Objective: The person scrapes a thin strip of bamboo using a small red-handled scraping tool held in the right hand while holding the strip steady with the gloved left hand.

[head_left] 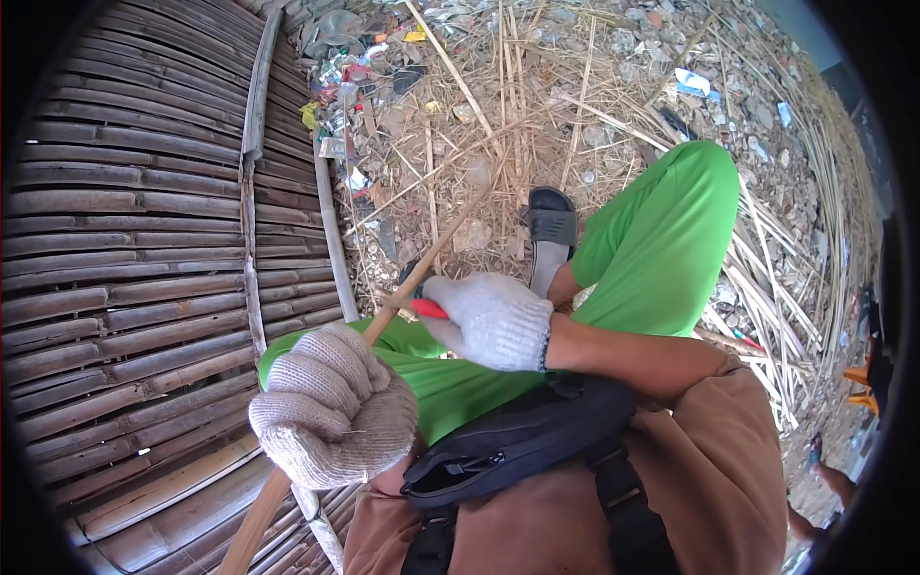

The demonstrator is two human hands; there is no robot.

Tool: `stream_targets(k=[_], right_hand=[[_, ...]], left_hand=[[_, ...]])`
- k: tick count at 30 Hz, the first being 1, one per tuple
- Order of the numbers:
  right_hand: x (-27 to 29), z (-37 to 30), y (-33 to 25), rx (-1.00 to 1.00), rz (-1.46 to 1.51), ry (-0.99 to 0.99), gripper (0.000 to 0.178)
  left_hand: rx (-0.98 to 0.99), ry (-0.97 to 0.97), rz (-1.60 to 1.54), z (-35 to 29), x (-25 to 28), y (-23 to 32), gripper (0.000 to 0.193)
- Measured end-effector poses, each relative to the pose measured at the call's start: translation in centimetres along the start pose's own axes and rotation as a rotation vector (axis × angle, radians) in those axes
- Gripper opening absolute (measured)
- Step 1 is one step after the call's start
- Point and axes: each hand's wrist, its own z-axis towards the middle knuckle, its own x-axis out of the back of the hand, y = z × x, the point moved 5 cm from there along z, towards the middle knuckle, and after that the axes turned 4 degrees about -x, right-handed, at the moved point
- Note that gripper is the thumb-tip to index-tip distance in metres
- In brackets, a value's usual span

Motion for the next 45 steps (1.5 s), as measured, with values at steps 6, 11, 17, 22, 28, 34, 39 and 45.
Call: stream_targets(k=[6, 11, 17, 22, 28, 34, 39, 45], right_hand=[[0.3, -0.8, -2.5, 0.162, -0.051, 0.062, 0.030], [-1.5, 0.1, -0.9, 0.086, -0.122, 0.011, 0.032], [-2.8, 1.4, -1.0, 0.136, -0.185, 0.074, 0.034], [-3.5, 1.6, -0.6, 0.138, -0.245, 0.127, 0.035], [-1.1, -0.3, -3.0, 0.085, -0.197, 0.119, 0.033], [-2.2, 3.0, 10.8, -0.310, -0.269, 0.056, 0.042], [-4.7, 1.5, 11.7, -0.166, -0.131, 0.210, 0.038], [0.9, 0.5, -2.1, 0.121, -0.007, 0.104, 0.031]], left_hand=[[0.056, 0.067, 0.030, -0.5, 0.4, -0.3, 0.043], [0.038, 0.141, 0.084, -0.9, 1.1, 0.3, 0.044], [0.005, 0.355, 0.120, -1.0, 2.9, 0.5, 0.043], [0.057, 0.309, 0.069, -1.5, 3.5, 0.4, 0.044], [0.126, 0.298, 0.005, -1.8, 1.4, -0.4, 0.044], [0.099, 0.229, 0.056, -1.8, 0.1, -0.7, 0.046], [0.035, 0.218, 0.111, -0.3, 1.6, -0.4, 0.044], [0.033, 0.270, 0.131, 1.2, -0.3, -1.1, 0.042]])
